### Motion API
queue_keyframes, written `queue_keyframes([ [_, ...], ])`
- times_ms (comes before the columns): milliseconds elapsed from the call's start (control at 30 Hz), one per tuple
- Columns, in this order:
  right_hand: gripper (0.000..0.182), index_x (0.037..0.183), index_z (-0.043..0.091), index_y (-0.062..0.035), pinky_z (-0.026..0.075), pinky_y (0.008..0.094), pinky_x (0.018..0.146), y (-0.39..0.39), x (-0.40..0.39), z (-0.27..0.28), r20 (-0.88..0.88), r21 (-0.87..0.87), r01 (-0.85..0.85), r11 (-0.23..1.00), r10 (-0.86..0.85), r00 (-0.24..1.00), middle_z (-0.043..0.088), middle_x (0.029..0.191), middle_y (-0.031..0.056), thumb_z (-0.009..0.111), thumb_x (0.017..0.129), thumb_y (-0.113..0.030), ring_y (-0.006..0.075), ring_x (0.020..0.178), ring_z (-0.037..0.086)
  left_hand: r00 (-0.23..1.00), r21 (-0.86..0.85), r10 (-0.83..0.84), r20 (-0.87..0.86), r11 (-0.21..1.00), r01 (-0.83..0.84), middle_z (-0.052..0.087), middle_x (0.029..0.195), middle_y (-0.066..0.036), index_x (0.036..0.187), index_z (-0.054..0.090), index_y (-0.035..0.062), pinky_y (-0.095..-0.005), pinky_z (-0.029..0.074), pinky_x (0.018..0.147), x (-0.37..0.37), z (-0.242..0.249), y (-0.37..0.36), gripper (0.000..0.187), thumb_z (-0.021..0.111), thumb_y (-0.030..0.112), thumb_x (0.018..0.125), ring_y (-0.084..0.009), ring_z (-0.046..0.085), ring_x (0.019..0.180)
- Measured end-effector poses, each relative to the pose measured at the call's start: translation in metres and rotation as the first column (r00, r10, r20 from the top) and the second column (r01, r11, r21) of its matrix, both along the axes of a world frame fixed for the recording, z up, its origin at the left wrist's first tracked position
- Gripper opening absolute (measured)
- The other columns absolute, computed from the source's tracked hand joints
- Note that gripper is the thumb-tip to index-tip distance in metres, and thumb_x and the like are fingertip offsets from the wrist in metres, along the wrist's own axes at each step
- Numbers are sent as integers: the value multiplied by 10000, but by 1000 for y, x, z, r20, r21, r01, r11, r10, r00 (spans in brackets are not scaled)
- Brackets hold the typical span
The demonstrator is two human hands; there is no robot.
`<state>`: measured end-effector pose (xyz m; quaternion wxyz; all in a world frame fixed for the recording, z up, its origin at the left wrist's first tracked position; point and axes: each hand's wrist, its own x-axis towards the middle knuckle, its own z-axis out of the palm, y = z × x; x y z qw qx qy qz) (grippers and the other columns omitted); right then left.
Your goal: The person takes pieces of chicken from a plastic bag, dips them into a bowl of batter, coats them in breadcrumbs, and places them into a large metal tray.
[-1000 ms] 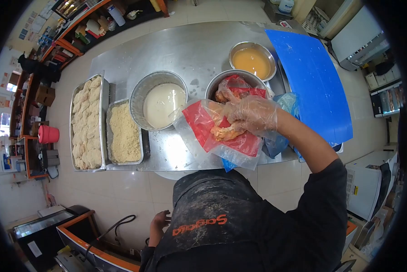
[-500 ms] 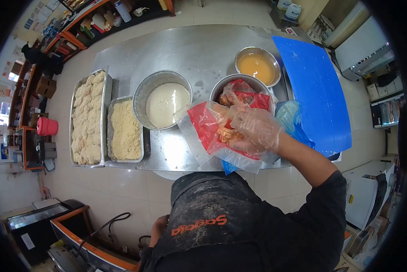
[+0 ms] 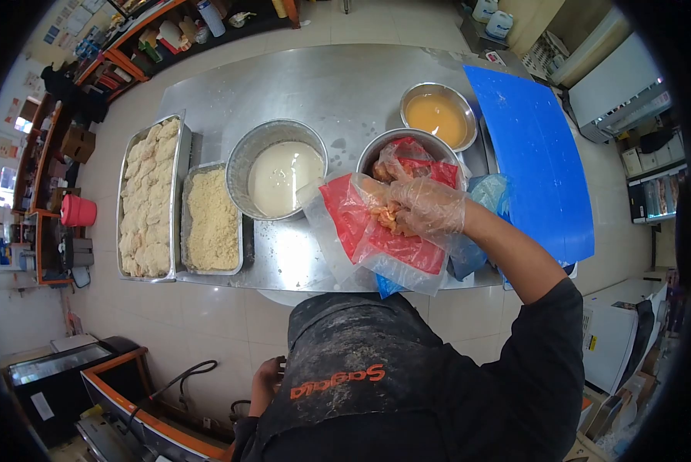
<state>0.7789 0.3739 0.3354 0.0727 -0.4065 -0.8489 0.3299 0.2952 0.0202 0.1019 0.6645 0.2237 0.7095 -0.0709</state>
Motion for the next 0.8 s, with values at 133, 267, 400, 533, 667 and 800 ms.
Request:
queue_keyframes([
  [133,349,1275,583,-85,513,385,834,10,9,6,40,-132,-9,991,14,999,645,1021,179,559,932,-147,310,865,644,972,202,-231,-49,951,236,666,1117,-224,1259,577,30,-456,520,808,5,19,-4,405,573,243,915,-335,660,945],
  [267,280,1197,575,-18,508,313,753,3,18,0,-263,-434,169,885,-304,916,618,946,90,530,968,-172,161,845,615,884,334,-428,-189,818,468,662,1131,-231,1222,608,26,-453,521,832,6,33,-13,383,604,218,891,-343,658,976],
  [400,255,1180,544,-9,496,291,722,-5,10,4,-356,-446,261,856,-437,826,580,906,60,527,972,-157,125,813,579,902,516,-364,-231,740,431,655,1160,-227,1191,637,26,-445,521,863,-7,14,-37,368,632,195,864,-356,647,1023],
  [533,309,1248,506,-37,494,291,730,-2,3,-35,-310,-97,263,960,-280,909,574,886,65,542,963,-153,152,781,566,989,706,-59,138,706,-57,631,1240,-168,1241,613,29,-429,467,962,-35,-34,-77,387,618,231,911,-316,591,1149],
  [667,306,1225,488,7,485,340,830,-18,-14,-32,-173,164,329,930,-301,938,594,948,146,529,953,-126,248,906,614,746,161,-623,-236,732,662,671,1129,-213,1198,644,38,-427,526,883,-2,-7,-7,391,654,158,826,-351,650,1058],
  [800,322,1169,518,12,480,353,865,-7,-13,-20,-361,-631,400,665,-708,607,593,987,157,608,910,-157,292,936,618,892,247,-425,-152,858,451,673,1119,-208,1204,638,34,-420,527,876,7,25,-10,393,652,156,831,-344,653,1044],
])
